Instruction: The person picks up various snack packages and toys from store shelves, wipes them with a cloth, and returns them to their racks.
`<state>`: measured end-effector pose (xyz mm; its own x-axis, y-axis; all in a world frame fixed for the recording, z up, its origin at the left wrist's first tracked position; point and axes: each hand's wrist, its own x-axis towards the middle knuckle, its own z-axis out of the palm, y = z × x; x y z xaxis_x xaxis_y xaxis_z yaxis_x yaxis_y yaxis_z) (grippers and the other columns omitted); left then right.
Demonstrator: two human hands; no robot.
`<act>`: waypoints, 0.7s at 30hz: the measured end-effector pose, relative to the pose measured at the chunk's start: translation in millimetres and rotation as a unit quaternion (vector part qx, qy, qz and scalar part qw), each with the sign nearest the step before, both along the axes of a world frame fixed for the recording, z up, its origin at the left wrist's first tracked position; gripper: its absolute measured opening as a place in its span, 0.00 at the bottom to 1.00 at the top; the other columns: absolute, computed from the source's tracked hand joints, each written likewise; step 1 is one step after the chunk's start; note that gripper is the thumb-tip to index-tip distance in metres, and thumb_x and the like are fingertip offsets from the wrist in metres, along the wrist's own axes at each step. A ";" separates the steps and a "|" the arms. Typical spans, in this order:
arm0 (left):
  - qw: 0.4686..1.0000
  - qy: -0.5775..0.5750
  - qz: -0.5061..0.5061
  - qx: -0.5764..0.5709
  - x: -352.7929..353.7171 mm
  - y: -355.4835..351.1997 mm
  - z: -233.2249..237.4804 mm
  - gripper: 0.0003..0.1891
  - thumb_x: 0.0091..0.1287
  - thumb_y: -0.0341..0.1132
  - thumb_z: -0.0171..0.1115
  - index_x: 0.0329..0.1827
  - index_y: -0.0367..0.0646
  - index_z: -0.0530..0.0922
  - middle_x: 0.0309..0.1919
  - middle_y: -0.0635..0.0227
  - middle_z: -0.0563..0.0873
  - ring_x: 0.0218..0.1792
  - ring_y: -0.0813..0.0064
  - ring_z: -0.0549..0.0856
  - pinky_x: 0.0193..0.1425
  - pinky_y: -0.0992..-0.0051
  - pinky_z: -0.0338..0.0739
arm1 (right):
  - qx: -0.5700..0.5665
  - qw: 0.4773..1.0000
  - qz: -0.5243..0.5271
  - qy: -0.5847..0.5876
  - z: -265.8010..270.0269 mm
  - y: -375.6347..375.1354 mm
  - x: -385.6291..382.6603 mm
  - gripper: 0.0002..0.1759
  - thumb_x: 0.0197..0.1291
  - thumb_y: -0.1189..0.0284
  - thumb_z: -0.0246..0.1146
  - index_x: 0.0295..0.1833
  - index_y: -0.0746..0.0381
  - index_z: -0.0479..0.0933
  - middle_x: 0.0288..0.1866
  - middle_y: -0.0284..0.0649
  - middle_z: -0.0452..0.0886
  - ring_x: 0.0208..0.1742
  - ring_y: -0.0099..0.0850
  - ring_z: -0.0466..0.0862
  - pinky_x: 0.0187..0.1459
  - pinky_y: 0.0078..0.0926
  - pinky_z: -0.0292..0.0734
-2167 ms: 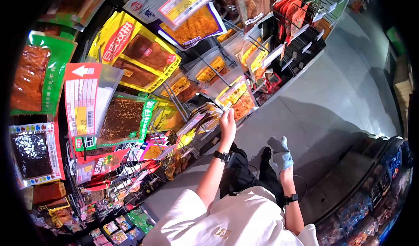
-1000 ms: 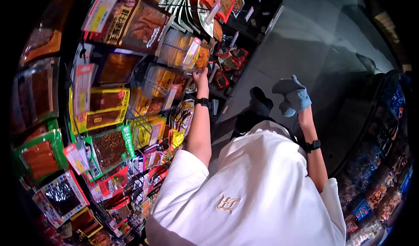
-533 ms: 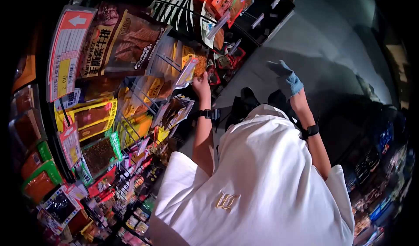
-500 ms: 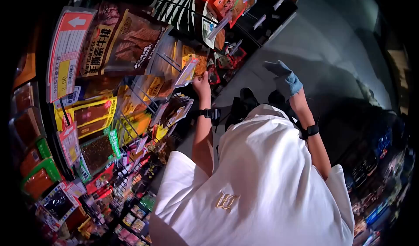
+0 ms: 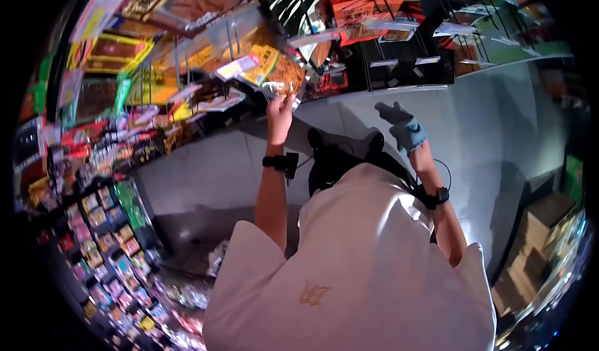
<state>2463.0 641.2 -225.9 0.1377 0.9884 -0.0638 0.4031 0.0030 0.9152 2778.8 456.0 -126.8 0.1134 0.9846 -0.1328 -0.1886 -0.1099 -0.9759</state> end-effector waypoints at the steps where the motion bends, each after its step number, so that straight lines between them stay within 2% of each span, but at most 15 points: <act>1: 1.000 0.018 -0.010 0.011 -0.3 -5.7 6.8 0.15 0.67 0.38 0.63 0.32 0.31 0.81 0.17 0.68 0.76 0.20 0.83 0.69 0.25 0.75 0.63 | -0.006 1.000 0.020 -0.004 1.6 -0.4 7.5 0.24 0.68 0.71 0.48 0.66 0.70 0.66 0.66 0.48 0.73 0.65 0.36 0.73 0.65 0.30 0.65; 3: 0.998 -0.066 0.005 -0.001 11.2 -20.6 23.3 0.13 0.68 0.36 0.63 0.34 0.31 0.80 0.19 0.71 0.78 0.21 0.84 0.71 0.27 0.77 0.66 | -0.015 0.999 0.050 -0.004 -3.1 -6.8 13.3 0.22 0.67 0.71 0.48 0.63 0.71 0.68 0.65 0.47 0.74 0.64 0.36 0.73 0.64 0.29 0.66; 5: 0.994 -0.109 0.008 0.011 16.3 -24.1 34.4 0.12 0.68 0.35 0.62 0.34 0.31 0.80 0.20 0.72 0.79 0.22 0.85 0.72 0.28 0.78 0.67 | -0.048 0.999 0.026 0.007 -8.9 -3.5 13.9 0.18 0.66 0.72 0.48 0.57 0.71 0.71 0.63 0.46 0.75 0.62 0.34 0.73 0.62 0.29 0.67; 6: 0.990 -0.141 -0.004 0.001 17.5 -27.2 39.5 0.11 0.68 0.35 0.61 0.36 0.32 0.80 0.22 0.73 0.81 0.24 0.85 0.74 0.30 0.79 0.69 | 0.010 0.999 0.034 -0.002 -6.9 -0.4 8.7 0.18 0.66 0.73 0.48 0.56 0.70 0.73 0.62 0.46 0.76 0.61 0.33 0.74 0.61 0.30 0.68; 8: 0.984 -0.179 -0.013 -0.004 19.1 -34.0 55.6 0.10 0.69 0.34 0.60 0.38 0.32 0.80 0.25 0.73 0.82 0.26 0.85 0.76 0.31 0.80 0.70 | 0.004 0.999 0.028 -0.021 -5.5 0.5 -2.7 0.18 0.64 0.74 0.49 0.56 0.70 0.73 0.62 0.46 0.76 0.60 0.34 0.75 0.61 0.29 0.68; 9: 0.981 -0.192 -0.016 -0.031 18.0 -38.0 68.5 0.09 0.69 0.33 0.60 0.40 0.33 0.79 0.26 0.72 0.83 0.27 0.85 0.76 0.33 0.81 0.71 | 0.013 0.996 0.043 -0.080 0.4 6.3 -6.2 0.20 0.62 0.76 0.49 0.58 0.71 0.73 0.62 0.47 0.76 0.60 0.35 0.76 0.61 0.29 0.68; 11: 0.970 -0.229 -0.027 -0.079 13.0 -41.6 86.4 0.10 0.69 0.31 0.60 0.49 0.35 0.78 0.33 0.69 0.84 0.32 0.83 0.81 0.36 0.81 0.73 | 0.038 0.997 0.069 -0.026 14.1 16.7 -16.0 0.22 0.62 0.77 0.49 0.61 0.72 0.70 0.62 0.48 0.76 0.61 0.35 0.76 0.62 0.29 0.68; 12: 0.969 -0.235 -0.019 -0.076 14.2 -43.8 95.7 0.10 0.69 0.31 0.60 0.49 0.35 0.78 0.33 0.69 0.84 0.32 0.83 0.81 0.36 0.81 0.73 | 0.050 0.994 0.091 -0.014 20.2 22.7 -19.9 0.23 0.62 0.77 0.48 0.62 0.72 0.69 0.62 0.48 0.76 0.61 0.35 0.76 0.62 0.29 0.68; 14: 0.952 -0.279 0.017 -0.128 14.3 -51.0 109.1 0.07 0.71 0.29 0.57 0.47 0.35 0.78 0.37 0.69 0.84 0.36 0.79 0.83 0.38 0.81 0.73 | 0.060 0.994 0.089 -0.010 18.8 26.1 -29.5 0.23 0.65 0.74 0.47 0.64 0.71 0.68 0.60 0.47 0.77 0.59 0.34 0.77 0.61 0.29 0.69; 16: 0.947 -0.293 0.015 -0.130 7.4 -56.5 110.9 0.08 0.71 0.28 0.56 0.48 0.35 0.78 0.38 0.66 0.84 0.37 0.79 0.83 0.38 0.81 0.73 | 0.069 0.994 0.084 0.003 -1.4 26.7 -31.6 0.22 0.69 0.70 0.45 0.63 0.70 0.68 0.58 0.46 0.78 0.58 0.34 0.77 0.61 0.30 0.70; 17: 0.938 -0.318 0.006 -0.135 5.2 -60.7 114.3 0.08 0.70 0.27 0.56 0.49 0.35 0.78 0.38 0.66 0.85 0.37 0.79 0.83 0.38 0.81 0.73 | 0.066 0.993 0.076 0.056 1.6 28.5 -38.0 0.23 0.71 0.64 0.46 0.63 0.69 0.68 0.57 0.45 0.78 0.58 0.35 0.77 0.61 0.32 0.71; 18: 0.929 -0.343 -0.004 -0.139 3.1 -63.8 115.6 0.08 0.70 0.27 0.56 0.49 0.34 0.78 0.38 0.65 0.85 0.37 0.79 0.83 0.39 0.81 0.73 | 0.068 0.993 0.082 0.049 4.2 35.9 -41.3 0.23 0.71 0.64 0.46 0.63 0.69 0.68 0.57 0.45 0.78 0.58 0.35 0.77 0.61 0.32 0.71; 20: 0.919 -0.368 -0.018 -0.140 -8.1 -69.0 119.0 0.08 0.70 0.27 0.57 0.48 0.33 0.78 0.38 0.64 0.85 0.36 0.79 0.82 0.39 0.81 0.73 | -0.034 0.980 0.056 0.190 8.7 49.5 -48.4 0.26 0.72 0.59 0.46 0.65 0.68 0.67 0.60 0.45 0.76 0.61 0.36 0.76 0.64 0.34 0.69; 21: 0.920 -0.362 -0.048 -0.141 -13.2 -71.6 128.0 0.09 0.70 0.29 0.57 0.49 0.33 0.78 0.37 0.63 0.86 0.36 0.80 0.81 0.38 0.81 0.73 | 0.036 0.992 0.065 0.098 7.8 52.7 -55.4 0.28 0.73 0.57 0.45 0.67 0.66 0.65 0.63 0.44 0.74 0.63 0.35 0.75 0.66 0.36 0.68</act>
